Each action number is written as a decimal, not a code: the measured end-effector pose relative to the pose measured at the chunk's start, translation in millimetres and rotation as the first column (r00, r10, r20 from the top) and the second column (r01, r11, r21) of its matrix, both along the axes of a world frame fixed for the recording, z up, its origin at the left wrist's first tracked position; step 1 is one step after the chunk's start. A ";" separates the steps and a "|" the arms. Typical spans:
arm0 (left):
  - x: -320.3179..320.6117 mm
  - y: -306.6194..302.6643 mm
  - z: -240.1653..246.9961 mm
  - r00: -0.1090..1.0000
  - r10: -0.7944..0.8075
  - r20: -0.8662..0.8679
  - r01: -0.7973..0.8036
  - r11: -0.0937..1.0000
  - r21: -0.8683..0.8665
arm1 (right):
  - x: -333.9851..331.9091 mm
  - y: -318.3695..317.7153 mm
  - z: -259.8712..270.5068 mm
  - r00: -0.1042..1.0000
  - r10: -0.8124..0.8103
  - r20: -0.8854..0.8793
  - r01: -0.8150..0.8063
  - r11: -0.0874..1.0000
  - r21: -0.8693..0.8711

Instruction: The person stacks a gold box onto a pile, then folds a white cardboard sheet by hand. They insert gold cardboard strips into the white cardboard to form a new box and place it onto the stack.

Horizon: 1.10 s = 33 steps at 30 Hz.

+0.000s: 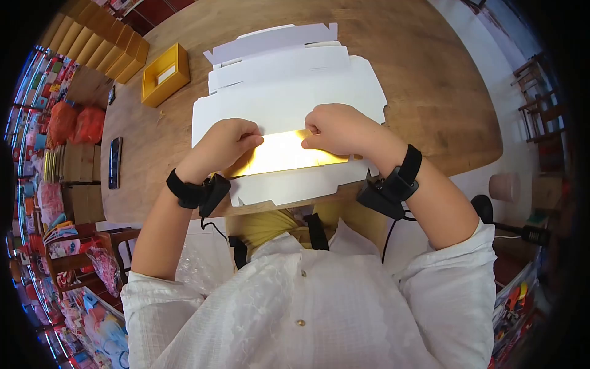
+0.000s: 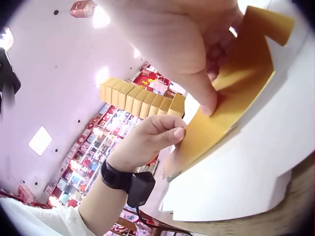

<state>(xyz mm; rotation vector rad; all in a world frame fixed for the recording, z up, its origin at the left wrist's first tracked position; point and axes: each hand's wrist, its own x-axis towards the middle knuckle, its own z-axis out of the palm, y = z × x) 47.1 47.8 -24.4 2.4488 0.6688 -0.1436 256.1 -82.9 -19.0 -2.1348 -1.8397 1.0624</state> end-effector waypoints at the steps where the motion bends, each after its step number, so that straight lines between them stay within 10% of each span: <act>1: -0.2 -1.1 -0.3 0.999 0.038 0.014 -0.038 0.999 -0.015 | 2.5 -2.4 -10.7 1.000 0.021 0.002 -0.021 0.995 0.100; 14: -6.7 -13.7 -3.0 0.968 -0.028 0.248 -0.038 0.966 0.257 | -2.8 -2.5 -19.1 0.979 0.080 0.186 -0.121 0.967 0.224; 16: -13.1 -19.3 7.9 0.938 -0.285 0.199 0.226 0.935 0.275 | -2.2 -3.7 -22.3 0.978 0.070 0.196 -0.117 0.963 0.244; 21: -18.3 -23.0 -2.9 0.924 -0.307 0.226 0.239 0.928 0.285 | -5.2 -3.5 -19.5 0.976 0.060 0.212 -0.102 0.975 0.198; 26: -24.1 -29.9 -4.9 0.870 -0.491 -0.042 0.429 0.713 0.555 | -21.6 -29.6 -14.5 0.946 -0.004 0.324 -0.239 0.668 0.705; 33: -27.3 -58.1 -12.4 0.872 -0.468 -0.141 0.419 0.566 0.710 | -38.0 -57.0 -41.4 0.843 0.008 0.538 -0.456 0.544 0.705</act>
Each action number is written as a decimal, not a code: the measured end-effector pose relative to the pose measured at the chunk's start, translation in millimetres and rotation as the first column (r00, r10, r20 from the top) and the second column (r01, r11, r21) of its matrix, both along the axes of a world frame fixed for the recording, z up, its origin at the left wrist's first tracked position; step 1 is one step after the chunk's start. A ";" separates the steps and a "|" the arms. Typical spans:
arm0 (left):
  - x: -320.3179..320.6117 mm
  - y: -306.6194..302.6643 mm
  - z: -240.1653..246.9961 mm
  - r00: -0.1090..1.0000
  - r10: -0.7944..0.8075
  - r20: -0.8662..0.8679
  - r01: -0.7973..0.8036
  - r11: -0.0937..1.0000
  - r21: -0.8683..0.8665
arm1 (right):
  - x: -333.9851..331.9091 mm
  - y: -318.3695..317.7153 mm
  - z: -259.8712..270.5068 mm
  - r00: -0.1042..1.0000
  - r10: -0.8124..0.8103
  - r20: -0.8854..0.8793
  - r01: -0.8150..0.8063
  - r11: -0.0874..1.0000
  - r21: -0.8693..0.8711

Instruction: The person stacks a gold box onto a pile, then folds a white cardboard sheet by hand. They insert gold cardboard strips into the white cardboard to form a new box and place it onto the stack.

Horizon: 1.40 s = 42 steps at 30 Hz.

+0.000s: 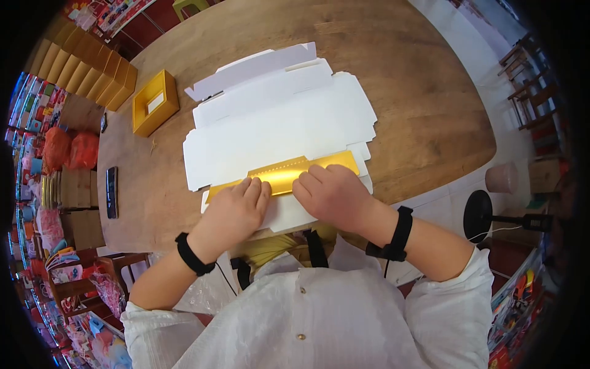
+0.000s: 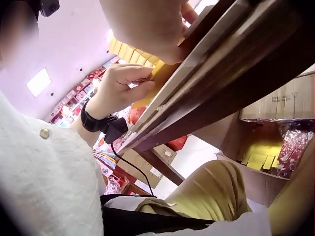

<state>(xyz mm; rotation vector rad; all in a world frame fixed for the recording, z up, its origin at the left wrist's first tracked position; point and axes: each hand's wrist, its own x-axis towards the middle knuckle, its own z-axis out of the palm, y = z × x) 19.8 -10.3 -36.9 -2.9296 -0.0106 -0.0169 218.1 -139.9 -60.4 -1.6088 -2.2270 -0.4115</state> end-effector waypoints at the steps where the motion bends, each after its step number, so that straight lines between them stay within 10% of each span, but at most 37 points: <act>1: -0.6 -2.5 -0.4 1.000 0.016 -0.007 -0.016 1.000 0.015 | 0.6 0.0 -1.6 1.000 0.007 -0.007 -0.007 0.999 0.039; 16: 6.2 3.9 7.6 0.997 0.069 -0.022 -0.071 0.990 -0.119 | 1.9 10.1 7.9 0.999 -0.032 0.029 0.031 0.999 0.038; 21: 28.6 43.4 15.6 0.970 0.231 -0.080 -0.240 0.841 -0.484 | 26.5 44.4 39.3 0.988 -0.077 -0.132 0.002 0.869 -0.495; 28: 46.5 76.0 -15.7 0.933 0.275 0.233 -0.145 0.878 -0.455 | 38.3 73.3 1.5 0.963 -0.255 0.083 0.250 0.966 0.064; 31: 53.4 66.6 -10.8 0.962 0.196 0.192 -0.031 0.771 -0.636 | 12.7 59.6 24.4 0.997 -0.052 -0.063 0.060 0.991 0.122; 33: 50.0 54.6 9.7 0.927 0.218 0.304 -0.006 0.821 -0.571 | -14.6 29.2 30.1 0.930 0.211 -0.301 -0.198 0.977 0.074; 36: 28.4 43.3 74.0 0.758 0.135 0.638 0.059 0.960 -0.272 | -8.7 -11.8 38.2 0.860 0.138 -0.492 -0.324 0.892 -0.316; 38: 13.8 52.8 94.6 0.704 0.048 0.708 0.146 0.967 -0.211 | 17.2 -33.6 16.1 0.805 0.008 -0.593 -0.205 0.942 -0.265; 39: 6.6 59.6 99.3 0.751 0.038 0.660 0.112 0.977 -0.183 | 28.5 -35.9 65.0 0.661 -0.146 -0.736 -0.235 0.891 -0.388; 41: -3.2 74.0 94.3 0.827 0.063 0.559 0.024 0.989 -0.147 | 60.6 -55.6 7.6 -0.086 -0.599 -0.796 -0.275 0.782 -0.559; 42: -7.6 80.4 82.1 0.828 0.075 0.555 0.016 0.988 -0.157 | 67.9 -59.9 4.0 -0.084 -0.608 -0.789 -0.283 0.774 -0.566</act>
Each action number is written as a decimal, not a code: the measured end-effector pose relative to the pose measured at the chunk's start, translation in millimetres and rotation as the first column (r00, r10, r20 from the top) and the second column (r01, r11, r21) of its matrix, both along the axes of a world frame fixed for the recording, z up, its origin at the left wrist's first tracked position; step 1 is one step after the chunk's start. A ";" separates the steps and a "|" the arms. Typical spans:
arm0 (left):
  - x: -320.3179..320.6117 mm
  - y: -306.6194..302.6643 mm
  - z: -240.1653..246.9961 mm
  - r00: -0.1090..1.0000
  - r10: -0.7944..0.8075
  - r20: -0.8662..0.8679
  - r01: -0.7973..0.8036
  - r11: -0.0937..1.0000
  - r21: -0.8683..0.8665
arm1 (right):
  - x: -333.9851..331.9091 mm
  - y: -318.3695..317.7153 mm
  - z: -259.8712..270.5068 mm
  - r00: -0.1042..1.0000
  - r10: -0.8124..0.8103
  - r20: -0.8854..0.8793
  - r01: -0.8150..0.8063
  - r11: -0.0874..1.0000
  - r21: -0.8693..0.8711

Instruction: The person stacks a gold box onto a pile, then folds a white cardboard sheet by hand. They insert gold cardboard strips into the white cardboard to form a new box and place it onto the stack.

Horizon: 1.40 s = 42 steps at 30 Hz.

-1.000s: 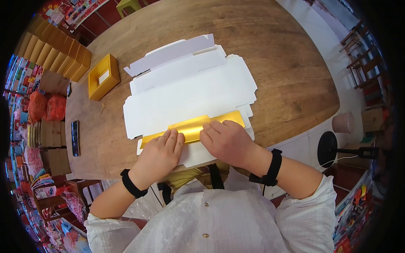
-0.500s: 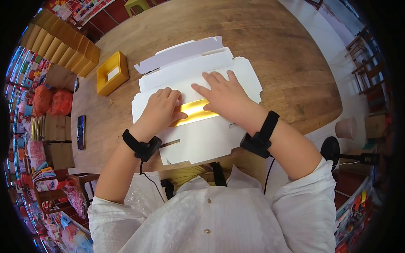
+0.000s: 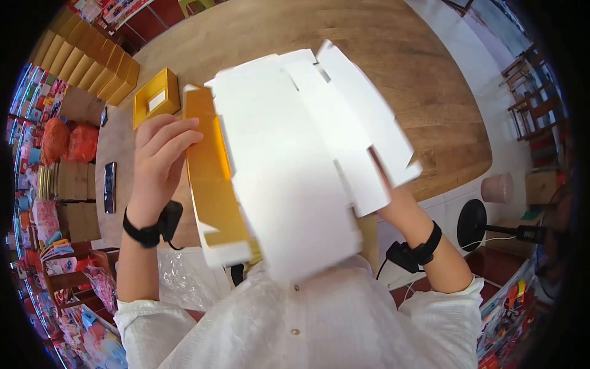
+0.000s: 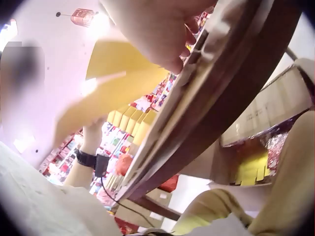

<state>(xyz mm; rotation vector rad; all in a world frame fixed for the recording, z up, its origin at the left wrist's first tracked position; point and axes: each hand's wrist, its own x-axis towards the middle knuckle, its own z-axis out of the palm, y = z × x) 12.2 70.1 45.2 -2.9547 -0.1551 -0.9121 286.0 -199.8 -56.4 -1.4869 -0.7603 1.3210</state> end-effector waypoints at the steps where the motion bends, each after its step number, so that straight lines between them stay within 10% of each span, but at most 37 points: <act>1: -4.5 5.9 -14.9 0.996 0.047 -0.075 -0.049 0.999 -0.020 | 4.3 -3.2 -6.8 0.814 0.031 0.580 -0.052 0.999 0.018; 2: -9.9 9.9 -29.3 0.984 0.092 -0.150 -0.098 0.995 -0.035 | 8.7 -6.8 -14.3 0.327 0.028 0.945 -0.110 0.994 0.008; 4: -19.6 7.0 -50.9 0.967 0.100 -0.234 -0.126 0.987 -0.098 | 11.6 -14.2 -22.0 0.344 0.017 0.939 -0.160 0.986 0.040; 6: -28.4 -8.8 -64.5 0.965 0.083 -0.248 -0.217 0.787 -0.578 | 2.5 -20.9 -11.8 0.390 0.045 0.920 -0.256 0.965 0.061; 10: -50.9 -16.3 -71.0 0.945 -0.026 -0.327 -0.211 0.716 -0.665 | -0.7 -19.8 1.3 0.427 0.079 0.901 -0.319 0.945 0.068; 25: -66.8 -27.4 -76.9 0.886 -0.069 -0.458 -0.180 0.860 -0.478 | -15.4 22.9 17.4 0.233 0.077 0.969 -0.471 0.881 0.044; 29: -58.1 -15.1 -88.0 0.925 -0.105 -0.366 -0.164 0.759 -0.631 | -4.1 38.7 6.6 0.209 0.019 0.978 -0.498 0.862 0.090; 35: -31.4 -17.7 -63.8 0.955 -0.064 -0.290 -0.180 0.653 -0.736 | 1.5 70.9 19.8 0.402 0.004 0.916 -0.528 0.818 0.228; 38: -2.3 -33.6 -31.3 0.879 -0.096 -0.467 -0.198 0.818 -0.541 | -16.5 87.3 38.5 0.519 -0.033 0.854 -0.502 0.797 0.336; 42: 17.9 -37.8 -26.7 0.794 -0.148 -0.590 -0.143 0.897 -0.418 | -22.7 102.3 50.4 0.333 0.016 0.943 -0.631 0.747 0.210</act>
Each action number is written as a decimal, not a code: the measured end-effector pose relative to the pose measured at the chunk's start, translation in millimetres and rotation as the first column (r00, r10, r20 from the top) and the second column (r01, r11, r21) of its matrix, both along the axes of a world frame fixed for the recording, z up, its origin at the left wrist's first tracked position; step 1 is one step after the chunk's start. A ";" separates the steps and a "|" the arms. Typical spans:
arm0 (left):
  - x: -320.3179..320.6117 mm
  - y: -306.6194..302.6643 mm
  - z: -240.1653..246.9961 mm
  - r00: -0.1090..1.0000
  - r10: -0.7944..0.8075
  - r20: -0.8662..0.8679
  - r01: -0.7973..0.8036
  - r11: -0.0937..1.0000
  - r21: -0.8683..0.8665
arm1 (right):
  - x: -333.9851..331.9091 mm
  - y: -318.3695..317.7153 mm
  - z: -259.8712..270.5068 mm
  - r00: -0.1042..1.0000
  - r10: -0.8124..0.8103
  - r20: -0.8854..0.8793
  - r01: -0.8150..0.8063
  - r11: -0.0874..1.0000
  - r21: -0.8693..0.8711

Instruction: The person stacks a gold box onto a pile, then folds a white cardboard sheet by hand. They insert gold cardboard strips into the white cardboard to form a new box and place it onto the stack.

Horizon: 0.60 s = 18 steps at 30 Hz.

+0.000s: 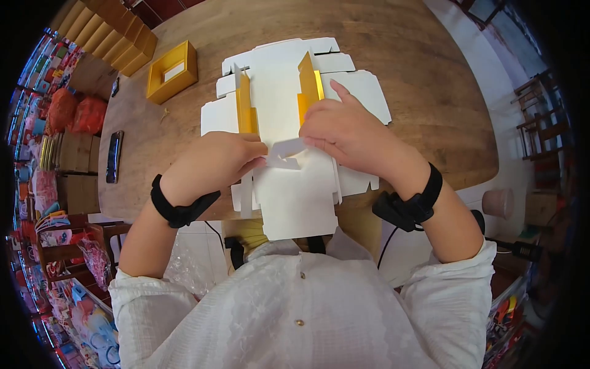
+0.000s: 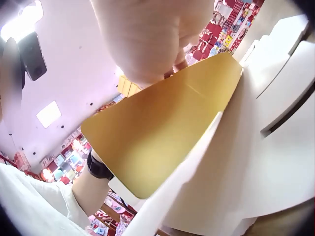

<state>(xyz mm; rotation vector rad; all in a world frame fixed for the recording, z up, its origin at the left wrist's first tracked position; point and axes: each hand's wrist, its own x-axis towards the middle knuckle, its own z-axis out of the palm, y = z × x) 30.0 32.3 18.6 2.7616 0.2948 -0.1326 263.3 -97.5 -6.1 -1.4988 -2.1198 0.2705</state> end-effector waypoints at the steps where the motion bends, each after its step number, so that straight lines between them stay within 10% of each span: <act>1: 1.1 0.9 -3.7 0.998 -0.028 0.055 0.028 1.000 0.001 | -0.6 0.9 1.7 0.992 0.050 0.113 -0.047 0.998 -0.030; 11: 0.4 -4.7 -20.0 0.994 0.093 0.060 -0.097 0.994 0.058 | -16.8 -1.1 6.4 0.907 0.008 0.421 0.052 0.990 -0.131; 18: -12.2 -3.4 -8.4 0.984 0.174 0.042 -0.141 0.900 -0.413 | -18.3 -5.4 -8.7 0.914 -0.001 0.406 0.065 0.987 -0.146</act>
